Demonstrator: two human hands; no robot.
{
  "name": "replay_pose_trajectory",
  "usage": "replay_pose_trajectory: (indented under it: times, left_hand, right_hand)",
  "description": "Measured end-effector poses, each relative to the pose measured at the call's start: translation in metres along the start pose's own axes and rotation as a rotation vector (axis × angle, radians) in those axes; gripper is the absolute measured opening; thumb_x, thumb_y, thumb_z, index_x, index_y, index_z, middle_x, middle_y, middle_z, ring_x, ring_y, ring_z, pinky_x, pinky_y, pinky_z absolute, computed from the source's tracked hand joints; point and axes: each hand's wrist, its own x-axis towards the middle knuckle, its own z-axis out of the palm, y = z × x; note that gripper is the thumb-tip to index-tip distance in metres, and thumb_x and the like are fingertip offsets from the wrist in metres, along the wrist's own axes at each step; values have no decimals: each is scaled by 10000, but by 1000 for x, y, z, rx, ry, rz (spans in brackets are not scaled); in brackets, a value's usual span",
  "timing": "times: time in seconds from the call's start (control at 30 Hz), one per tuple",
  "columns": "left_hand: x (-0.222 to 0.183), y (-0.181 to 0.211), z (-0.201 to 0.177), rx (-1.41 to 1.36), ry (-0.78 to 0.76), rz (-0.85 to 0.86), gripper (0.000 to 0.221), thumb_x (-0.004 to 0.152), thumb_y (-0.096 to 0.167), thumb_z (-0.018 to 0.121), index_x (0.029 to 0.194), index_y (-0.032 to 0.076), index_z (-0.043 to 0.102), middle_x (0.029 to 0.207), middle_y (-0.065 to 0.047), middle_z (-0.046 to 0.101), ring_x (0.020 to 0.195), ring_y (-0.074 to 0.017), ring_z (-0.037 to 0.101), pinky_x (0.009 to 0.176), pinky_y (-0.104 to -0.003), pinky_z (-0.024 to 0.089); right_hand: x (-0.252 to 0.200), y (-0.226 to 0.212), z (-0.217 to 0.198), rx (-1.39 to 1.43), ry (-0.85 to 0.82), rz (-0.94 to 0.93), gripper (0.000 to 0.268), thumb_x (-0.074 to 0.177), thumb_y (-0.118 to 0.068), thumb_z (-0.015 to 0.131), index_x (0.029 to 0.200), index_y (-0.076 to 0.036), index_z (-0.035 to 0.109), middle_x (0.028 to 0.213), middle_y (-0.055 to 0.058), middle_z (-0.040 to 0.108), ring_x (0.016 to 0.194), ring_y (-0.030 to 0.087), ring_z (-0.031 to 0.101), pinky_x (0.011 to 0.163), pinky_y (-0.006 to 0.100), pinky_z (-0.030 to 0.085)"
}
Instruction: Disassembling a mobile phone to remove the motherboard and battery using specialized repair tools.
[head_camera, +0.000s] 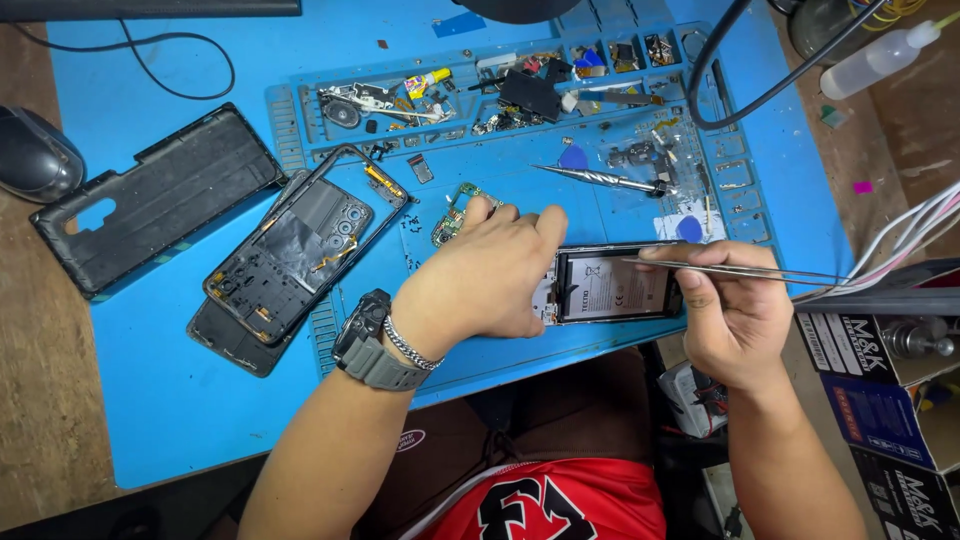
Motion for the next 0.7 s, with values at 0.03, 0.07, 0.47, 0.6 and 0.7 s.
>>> replay_pose_trajectory:
  times: [0.03,0.07,0.47,0.6,0.7]
  left_hand:
    - [1,-1,1,-1,-1,0,800,636,463,963,1072,87,408,804,-82,590,841,-321,554,857,-491,349]
    - [1,-2,1,-62,-3,0,784,646,403,965,1096,89,405,854,-82,581,779,-316,579,879,-505,370]
    - [7,7,-17,-1017,244,-218,604,826,29,705,1356,243,511,1072,-63,677,825,-184,641,703,-331,561]
    - [28,4,8,-1207,752,-50,469,850,-29,589,1301,98,581,969,-165,674,837,-200,575,715,-349,521]
    - [21,22,-9,-1168,932,34,318,903,-7,602,1207,76,649,995,-137,733,909,-148,649,766,-315,566]
  right_hand:
    - [2,1,1,1,0,1,123,1091,4,463,1195,-27,406,1121,315,666,1080,413,729,986,488,661]
    - [4,3,2,-19,10,-30,114,1099,-8,456,1196,-28,398,1108,319,660,1085,430,722,1027,511,628]
    - [24,24,11,91,196,-89,107,1113,-70,486,1180,-28,413,1060,259,669,1082,418,713,1045,546,586]
    - [19,28,23,185,324,-160,105,1096,-40,476,1154,5,401,1053,303,698,1109,441,719,966,507,611]
    - [9,21,34,234,380,-228,104,1091,-27,472,1155,11,400,1065,330,684,1123,508,704,921,545,629]
